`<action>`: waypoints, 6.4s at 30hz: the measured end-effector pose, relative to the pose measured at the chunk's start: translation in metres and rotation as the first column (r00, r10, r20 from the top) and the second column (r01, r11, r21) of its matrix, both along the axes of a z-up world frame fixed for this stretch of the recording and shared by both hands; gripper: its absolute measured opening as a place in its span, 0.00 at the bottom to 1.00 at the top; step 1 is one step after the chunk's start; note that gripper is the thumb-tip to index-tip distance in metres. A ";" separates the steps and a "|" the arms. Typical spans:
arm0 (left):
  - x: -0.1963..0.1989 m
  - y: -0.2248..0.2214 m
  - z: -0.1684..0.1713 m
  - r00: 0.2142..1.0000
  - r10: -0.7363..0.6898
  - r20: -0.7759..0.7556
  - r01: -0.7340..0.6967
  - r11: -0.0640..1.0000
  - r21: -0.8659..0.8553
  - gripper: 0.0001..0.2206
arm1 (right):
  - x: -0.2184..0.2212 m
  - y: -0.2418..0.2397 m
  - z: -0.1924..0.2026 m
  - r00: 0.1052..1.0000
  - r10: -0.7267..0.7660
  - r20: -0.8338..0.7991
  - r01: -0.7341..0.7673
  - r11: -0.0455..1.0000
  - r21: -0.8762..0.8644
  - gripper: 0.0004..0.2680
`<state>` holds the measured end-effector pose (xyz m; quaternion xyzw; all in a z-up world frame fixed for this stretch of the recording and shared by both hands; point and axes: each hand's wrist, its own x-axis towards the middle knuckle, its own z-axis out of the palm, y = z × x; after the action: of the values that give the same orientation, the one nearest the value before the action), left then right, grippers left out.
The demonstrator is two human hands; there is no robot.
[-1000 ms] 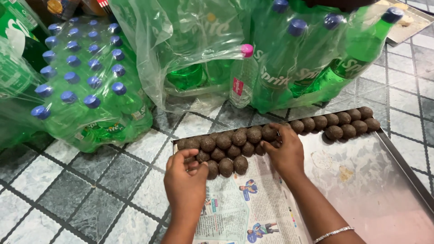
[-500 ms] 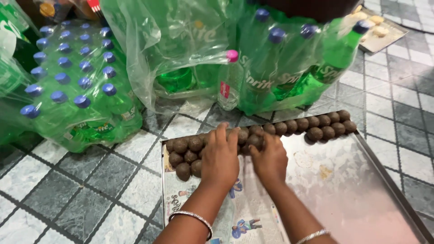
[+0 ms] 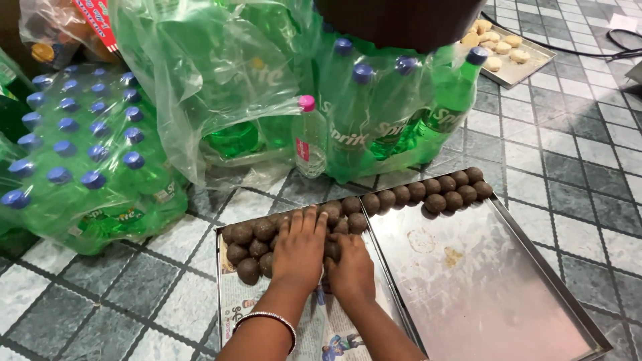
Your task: Organize brown round food items into rows on a metal tray.
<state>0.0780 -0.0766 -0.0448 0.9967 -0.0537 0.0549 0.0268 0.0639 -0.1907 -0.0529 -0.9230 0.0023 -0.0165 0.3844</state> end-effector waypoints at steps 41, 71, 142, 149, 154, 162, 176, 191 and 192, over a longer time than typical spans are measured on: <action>-0.065 -0.015 -0.032 0.958 -0.272 -0.085 0.285 0.923 0.258 0.22 | -0.012 -0.086 0.019 0.994 0.101 -0.030 -0.097 0.989 0.115 0.15; -0.022 -0.059 0.036 0.989 -0.013 0.144 0.066 0.927 -0.368 0.08 | 0.044 -0.136 -0.007 0.999 0.040 0.004 -0.040 0.995 -0.094 0.14; 0.002 -0.052 0.027 0.931 0.345 -0.123 -0.360 0.924 -0.128 0.36 | 0.082 -0.058 0.006 0.955 0.230 0.186 -0.216 0.972 -0.096 0.23; 0.007 -0.050 0.029 0.951 0.293 -0.097 -0.303 0.947 -0.104 0.37 | 0.083 -0.052 0.006 0.945 0.225 0.237 -0.197 0.971 -0.135 0.19; 0.024 -0.041 0.023 0.981 0.191 -0.042 -0.193 0.980 -0.047 0.32 | 0.079 -0.042 0.014 0.968 0.197 0.152 -0.166 0.966 -0.197 0.19; 0.015 -0.032 0.038 0.958 0.191 -0.215 -0.199 0.980 -0.015 0.32 | 0.083 -0.063 -0.013 0.963 0.218 0.158 -0.176 0.953 -0.246 0.32; 0.015 -0.072 0.017 0.993 0.112 -0.032 -0.114 0.992 -0.058 0.29 | 0.072 -0.190 0.003 0.995 -0.101 -0.029 0.091 0.966 -0.241 0.23; 0.068 -0.148 -0.014 0.986 -0.156 -0.056 0.147 0.979 -0.139 0.29 | 0.084 -0.196 -0.023 0.999 -0.030 0.022 0.032 0.996 -0.083 0.25; 0.070 -0.149 -0.017 0.983 -0.159 -0.090 0.149 0.982 -0.115 0.27 | 0.087 -0.196 -0.024 0.998 -0.038 0.042 0.041 0.997 -0.062 0.23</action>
<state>0.1477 -0.2251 -0.0615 0.9881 -0.1264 0.0062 0.0873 0.1507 -0.3862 -0.0771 -0.9339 0.0122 -0.0432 0.3547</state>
